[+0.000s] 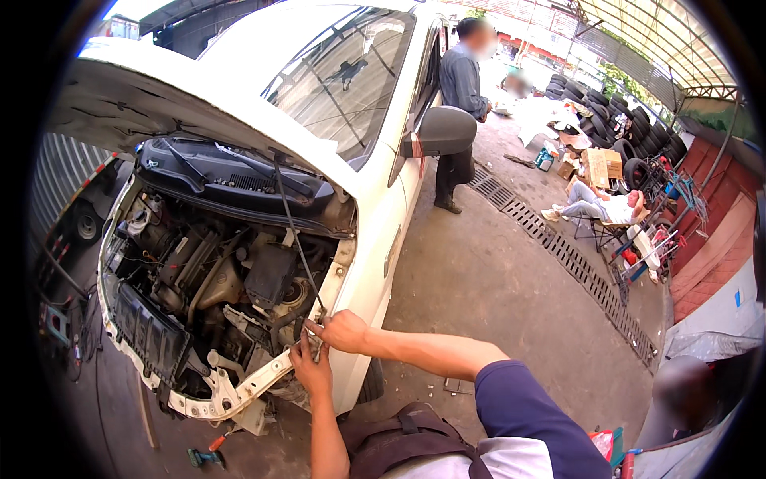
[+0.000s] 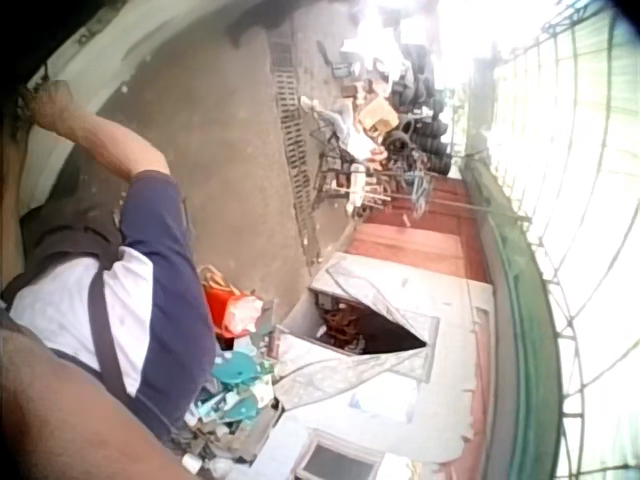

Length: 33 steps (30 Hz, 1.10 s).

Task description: The person removes bolts from the front bumper of a white car using a socket wrench and a hammer. They then reposition and reattach the bumper, securing it with bolts.

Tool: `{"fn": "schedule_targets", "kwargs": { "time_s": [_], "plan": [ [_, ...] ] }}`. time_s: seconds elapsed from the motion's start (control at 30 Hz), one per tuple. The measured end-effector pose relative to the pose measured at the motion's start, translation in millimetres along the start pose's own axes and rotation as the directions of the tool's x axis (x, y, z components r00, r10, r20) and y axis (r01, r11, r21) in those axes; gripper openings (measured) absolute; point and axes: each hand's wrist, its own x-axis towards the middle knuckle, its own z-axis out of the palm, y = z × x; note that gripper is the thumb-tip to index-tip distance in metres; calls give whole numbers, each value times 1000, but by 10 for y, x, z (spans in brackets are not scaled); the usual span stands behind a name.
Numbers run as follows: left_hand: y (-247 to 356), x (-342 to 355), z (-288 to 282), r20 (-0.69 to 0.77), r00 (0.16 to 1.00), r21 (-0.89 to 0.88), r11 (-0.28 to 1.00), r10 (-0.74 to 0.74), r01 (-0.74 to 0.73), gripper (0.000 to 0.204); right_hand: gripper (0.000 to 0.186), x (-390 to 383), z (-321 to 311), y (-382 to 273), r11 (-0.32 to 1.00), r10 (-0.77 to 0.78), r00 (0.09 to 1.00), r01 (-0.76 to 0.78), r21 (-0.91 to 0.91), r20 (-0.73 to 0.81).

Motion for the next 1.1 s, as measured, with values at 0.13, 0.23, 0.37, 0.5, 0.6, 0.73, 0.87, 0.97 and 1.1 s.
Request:
{"fn": "schedule_targets", "kwargs": {
  "time_s": [0.13,0.23,0.37,0.5,0.6,0.73,0.87,0.97,1.1],
  "plan": [
    [-70,-24,-36,-4,993,-112,987,120,-119,49,67,-66,229,-458,858,428,904,-414,303,21],
    [34,-16,-23,27,987,-42,987,158,-157,48,65,-152,266,-393,818,409,910,-396,418,63],
    [-10,-10,-28,24,992,43,991,128,-129,50,58,-43,-124,282,994,80,993,-73,82,-84],
    [-2,-38,25,63,996,27,997,70,-72,50,47,-3,-204,490,997,32,976,-46,-60,-214],
    [-68,-13,-52,18,995,51,994,97,-98,49,35,-282,-48,-208,903,399,905,-359,234,-148],
    [-2,0,-38,35,994,26,994,106,-107,46,27,-523,425,-793,707,594,802,-480,520,-67],
    [-9,-23,-45,19,990,7,990,139,-140,46,27,-465,56,-119,915,287,951,-308,259,119],
    [51,-19,-29,47,989,49,989,139,-142,47,22,-221,-108,565,986,163,974,-153,73,-158],
    [41,-7,-67,58,989,72,988,135,-139,47,36,-318,-81,289,910,194,932,-287,299,305]
  ]
}}
